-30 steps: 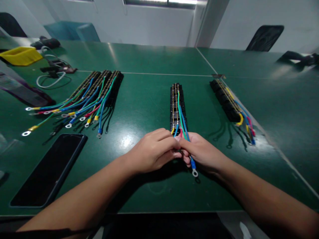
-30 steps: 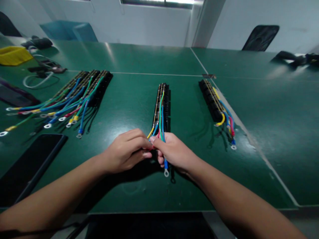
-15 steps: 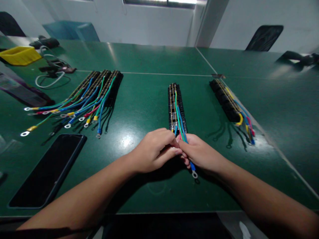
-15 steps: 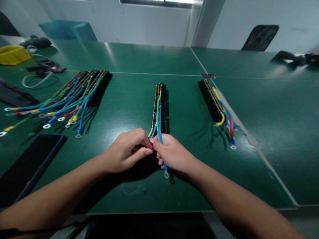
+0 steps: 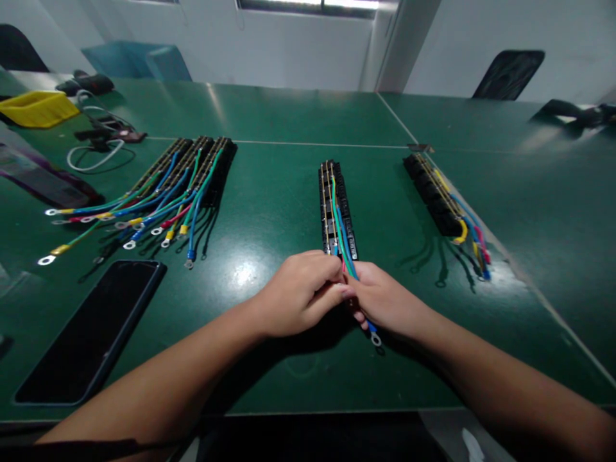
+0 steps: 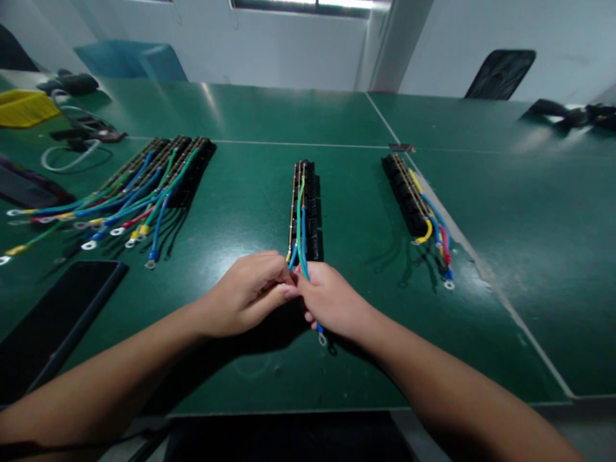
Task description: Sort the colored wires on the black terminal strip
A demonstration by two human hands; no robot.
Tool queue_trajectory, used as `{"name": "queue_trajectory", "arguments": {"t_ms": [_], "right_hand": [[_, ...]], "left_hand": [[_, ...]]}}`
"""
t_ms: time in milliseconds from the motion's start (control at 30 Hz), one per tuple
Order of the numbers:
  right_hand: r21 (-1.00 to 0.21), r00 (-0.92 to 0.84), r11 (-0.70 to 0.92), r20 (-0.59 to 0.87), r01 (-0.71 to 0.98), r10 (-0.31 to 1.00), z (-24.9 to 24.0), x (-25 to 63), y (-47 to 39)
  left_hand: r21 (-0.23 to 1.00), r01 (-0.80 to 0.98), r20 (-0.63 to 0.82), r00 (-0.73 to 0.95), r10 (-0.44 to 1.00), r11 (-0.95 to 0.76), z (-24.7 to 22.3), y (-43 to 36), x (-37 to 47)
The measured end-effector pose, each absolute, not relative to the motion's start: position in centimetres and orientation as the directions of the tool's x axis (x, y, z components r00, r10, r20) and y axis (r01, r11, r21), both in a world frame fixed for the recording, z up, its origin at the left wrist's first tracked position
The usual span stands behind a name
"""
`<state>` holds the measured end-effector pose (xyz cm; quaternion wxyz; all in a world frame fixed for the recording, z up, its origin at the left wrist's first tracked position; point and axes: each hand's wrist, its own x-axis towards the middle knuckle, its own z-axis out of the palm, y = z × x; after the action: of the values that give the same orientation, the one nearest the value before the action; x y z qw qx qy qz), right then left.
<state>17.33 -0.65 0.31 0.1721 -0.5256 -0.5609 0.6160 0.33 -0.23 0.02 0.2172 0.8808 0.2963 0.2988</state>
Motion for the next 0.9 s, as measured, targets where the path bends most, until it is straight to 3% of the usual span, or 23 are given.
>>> {"name": "queue_trajectory", "arguments": {"t_ms": [200, 367, 733, 900], "right_hand": [[-0.916, -0.450, -0.259, -0.379, 0.306, 0.809, 0.5, 17.5, -0.6], [-0.915, -0.465, -0.208, -0.359, 0.345, 0.809, 0.6, 17.6, -0.5], [-0.871, -0.372, -0.291, -0.442, 0.395, 0.816, 0.1, 17.2, -0.7], [-0.862, -0.329, -0.304, -0.448, 0.405, 0.831, 0.4, 17.1, -0.7]], "left_hand": [[0.482, 0.348, 0.498, 0.646, 0.578, -0.804, -0.6, -0.3, 0.2], [0.470, 0.346, 0.557, 0.598, 0.577, -0.812, -0.7, -0.4, 0.0], [0.621, 0.411, 0.335, 0.631, 0.700, -0.667, 0.4, -0.4, 0.2], [0.578, 0.376, 0.404, 0.640, 0.654, -0.724, 0.3, -0.4, 0.3]]}}
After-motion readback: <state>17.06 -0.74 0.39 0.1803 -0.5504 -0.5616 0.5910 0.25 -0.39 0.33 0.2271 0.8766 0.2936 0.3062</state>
